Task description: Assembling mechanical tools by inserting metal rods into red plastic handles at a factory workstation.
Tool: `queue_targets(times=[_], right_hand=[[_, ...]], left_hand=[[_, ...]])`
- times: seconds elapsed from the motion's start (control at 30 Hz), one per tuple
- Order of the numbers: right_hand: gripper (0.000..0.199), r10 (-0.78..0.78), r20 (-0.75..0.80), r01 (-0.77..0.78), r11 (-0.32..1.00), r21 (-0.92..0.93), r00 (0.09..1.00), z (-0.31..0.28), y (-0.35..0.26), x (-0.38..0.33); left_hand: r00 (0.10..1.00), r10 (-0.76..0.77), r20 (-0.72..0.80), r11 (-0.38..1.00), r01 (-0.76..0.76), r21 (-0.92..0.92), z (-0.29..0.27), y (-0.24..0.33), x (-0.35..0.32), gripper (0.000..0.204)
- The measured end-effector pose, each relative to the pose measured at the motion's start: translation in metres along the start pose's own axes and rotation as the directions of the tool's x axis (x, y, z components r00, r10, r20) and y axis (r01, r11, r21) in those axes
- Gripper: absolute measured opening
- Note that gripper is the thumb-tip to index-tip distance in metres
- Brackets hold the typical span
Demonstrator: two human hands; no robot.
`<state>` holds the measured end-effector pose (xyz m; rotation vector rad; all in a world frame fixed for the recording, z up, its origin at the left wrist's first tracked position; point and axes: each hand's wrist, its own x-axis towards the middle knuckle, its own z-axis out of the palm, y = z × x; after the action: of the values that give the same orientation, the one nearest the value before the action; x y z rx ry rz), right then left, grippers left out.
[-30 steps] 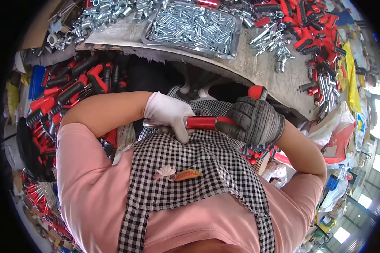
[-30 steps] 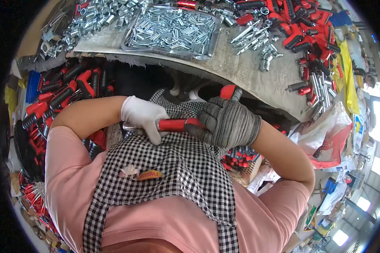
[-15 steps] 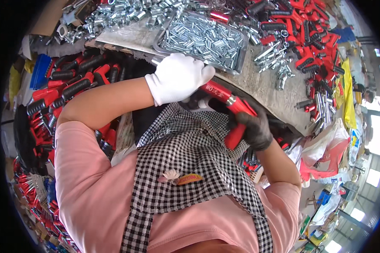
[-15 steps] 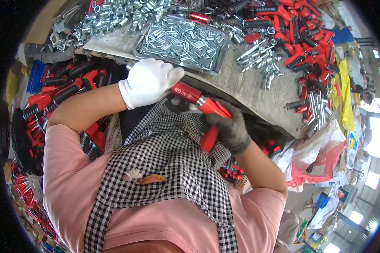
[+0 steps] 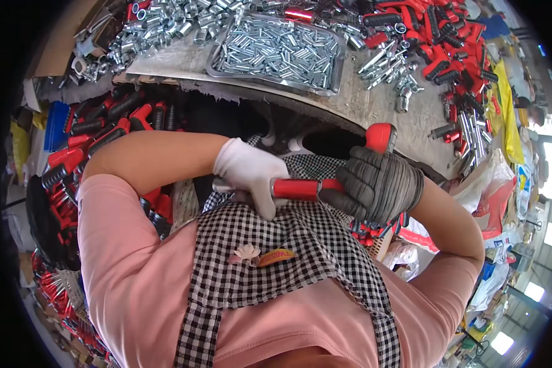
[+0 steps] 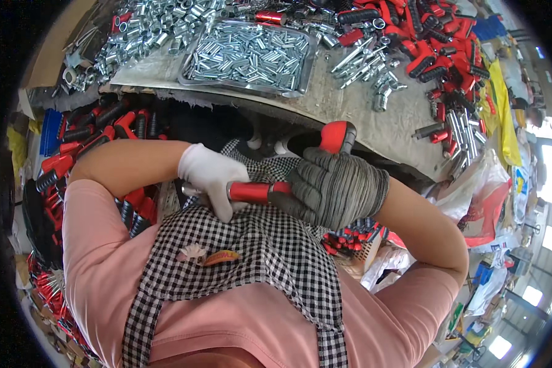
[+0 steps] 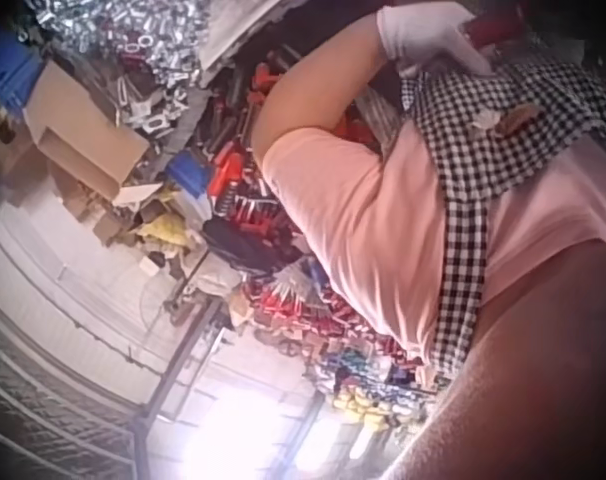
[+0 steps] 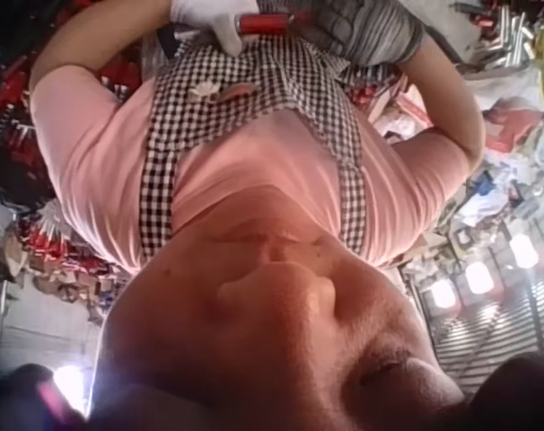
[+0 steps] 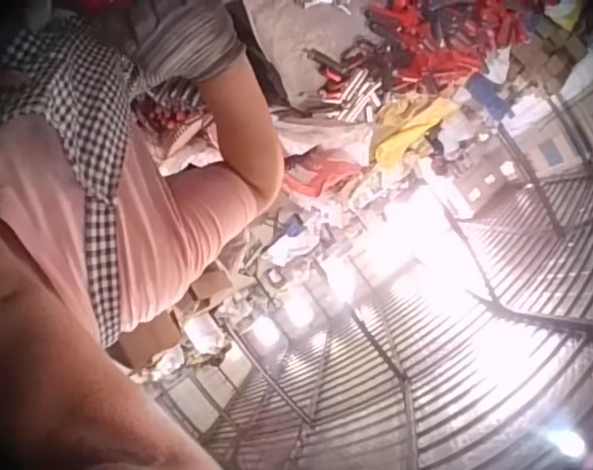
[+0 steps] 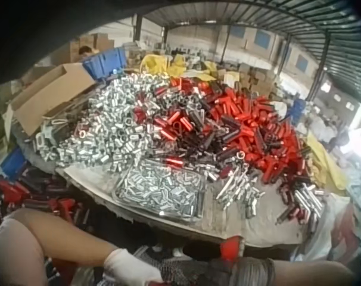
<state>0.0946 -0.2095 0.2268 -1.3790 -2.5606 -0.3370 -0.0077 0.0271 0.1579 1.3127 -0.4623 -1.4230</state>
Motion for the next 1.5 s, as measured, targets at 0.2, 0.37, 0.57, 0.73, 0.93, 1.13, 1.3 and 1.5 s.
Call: queue_targets(times=[0.2, 0.37, 0.57, 0.73, 0.93, 1.13, 1.3, 1.5], right_hand=[[0.041, 0.125, 0.049, -0.126, 0.991, 0.032, 0.991, 0.007, -0.007, -0.010], [0.047, 0.562, 0.007, -0.556, 0.816, 0.161, 0.827, 0.026, -0.018, -0.010], [0.050, 0.495, 0.787, 0.123, -0.865, 0.486, 0.369, 0.057, -0.005, -0.011], [0.078, 0.579, 0.431, 0.609, -0.789, 0.082, 0.692, 0.099, -0.046, 0.024], [0.077, 0.675, 0.636, 0.633, -0.687, 0.356, 0.375, 0.057, -0.036, 0.001], [0.047, 0.942, -0.028, -0.694, 0.265, 0.669, 0.334, 0.042, -0.016, -0.009], [0.033, 0.277, 0.075, -0.270, 0.958, -0.098, 0.958, 0.004, 0.008, -0.012], [0.040, 0.018, 0.046, -0.021, 0.996, 0.086, 0.999, -0.003, -0.002, 0.013]], left_hand=[[0.952, 0.060, -0.300, 0.983, -0.004, 0.185, 0.011, 0.004, 0.000, 0.021], [0.701, 0.328, -0.633, 0.646, 0.323, 0.692, 0.007, 0.022, -0.014, 0.019], [0.481, 0.739, -0.472, -0.019, 0.715, 0.699, -0.024, 0.024, -0.035, 0.011], [0.568, 0.823, 0.019, -0.433, 0.604, 0.669, -0.052, 0.061, -0.052, 0.013], [0.460, 0.876, -0.144, -0.251, 0.690, 0.679, -0.056, 0.036, -0.053, 0.009], [0.450, 0.558, -0.697, 0.440, 0.552, 0.709, -0.038, 0.037, -0.018, 0.014], [0.893, -0.162, -0.420, 0.957, 0.247, 0.155, -0.013, 0.047, -0.019, 0.020], [0.996, -0.087, -0.029, 0.995, 0.089, 0.049, 0.003, 0.001, -0.001, 0.018]])
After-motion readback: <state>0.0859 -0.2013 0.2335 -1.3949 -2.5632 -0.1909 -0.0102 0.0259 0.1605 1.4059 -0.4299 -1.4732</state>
